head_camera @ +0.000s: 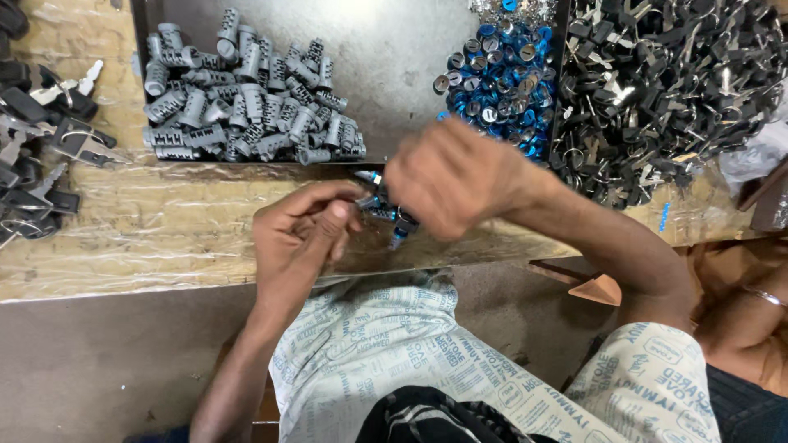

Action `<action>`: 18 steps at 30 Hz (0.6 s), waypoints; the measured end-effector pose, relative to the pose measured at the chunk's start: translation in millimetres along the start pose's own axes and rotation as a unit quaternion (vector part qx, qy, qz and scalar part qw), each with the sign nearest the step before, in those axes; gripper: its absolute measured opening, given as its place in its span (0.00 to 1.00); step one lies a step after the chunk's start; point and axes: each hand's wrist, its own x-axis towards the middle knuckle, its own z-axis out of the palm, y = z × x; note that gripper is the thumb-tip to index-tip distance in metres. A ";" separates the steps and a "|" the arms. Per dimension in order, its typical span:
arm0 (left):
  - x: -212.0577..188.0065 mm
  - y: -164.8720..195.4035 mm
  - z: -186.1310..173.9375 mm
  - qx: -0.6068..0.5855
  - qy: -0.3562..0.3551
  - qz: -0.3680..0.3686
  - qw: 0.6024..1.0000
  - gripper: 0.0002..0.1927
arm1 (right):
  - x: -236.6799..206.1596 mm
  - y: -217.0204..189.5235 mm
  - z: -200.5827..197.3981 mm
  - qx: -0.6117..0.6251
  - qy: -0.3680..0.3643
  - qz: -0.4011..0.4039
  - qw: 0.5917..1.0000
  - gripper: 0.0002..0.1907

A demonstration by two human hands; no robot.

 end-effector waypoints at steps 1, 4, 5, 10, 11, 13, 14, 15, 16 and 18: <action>0.2 0.7 0.1 -0.008 -0.042 -0.030 0.999 0.11 | 4.3 -15.5 -10.0 0.035 0.011 -0.030 0.999 0.09; 0.0 4.5 -2.8 -0.019 -0.120 -0.045 0.992 0.10 | 10.2 -29.6 -21.8 0.092 0.039 -0.068 0.993 0.07; -0.6 5.9 -3.9 -0.021 -0.135 -0.038 0.990 0.09 | 11.0 -30.5 -21.8 0.093 0.052 -0.080 0.991 0.07; -1.6 9.4 -7.8 -0.054 -0.115 -0.032 0.991 0.07 | 10.2 -25.5 -5.7 0.088 0.083 -0.156 0.980 0.06; -1.5 9.5 -8.7 -0.039 -0.108 -0.032 0.993 0.07 | 9.8 -25.5 -0.9 0.101 0.087 -0.154 0.979 0.07; -2.2 9.4 -11.6 -0.048 -0.077 -0.039 0.995 0.06 | 9.7 -25.6 9.4 0.180 0.094 -0.112 0.973 0.08; -1.8 8.9 -13.3 -0.052 -0.060 -0.042 0.996 0.06 | 11.3 -25.4 16.5 0.245 0.097 -0.071 0.962 0.08; -1.1 8.0 -14.7 -0.055 -0.037 -0.030 0.997 0.06 | 12.7 -23.8 22.9 0.308 0.099 -0.028 0.946 0.10; -0.7 6.7 -15.9 -0.057 -0.014 -0.020 0.998 0.05 | 12.4 -15.9 28.7 0.328 0.098 0.050 0.938 0.09; 0.8 2.0 -16.3 -0.052 0.034 0.007 0.998 0.04 | 12.8 8.3 42.8 0.314 0.056 0.217 0.923 0.07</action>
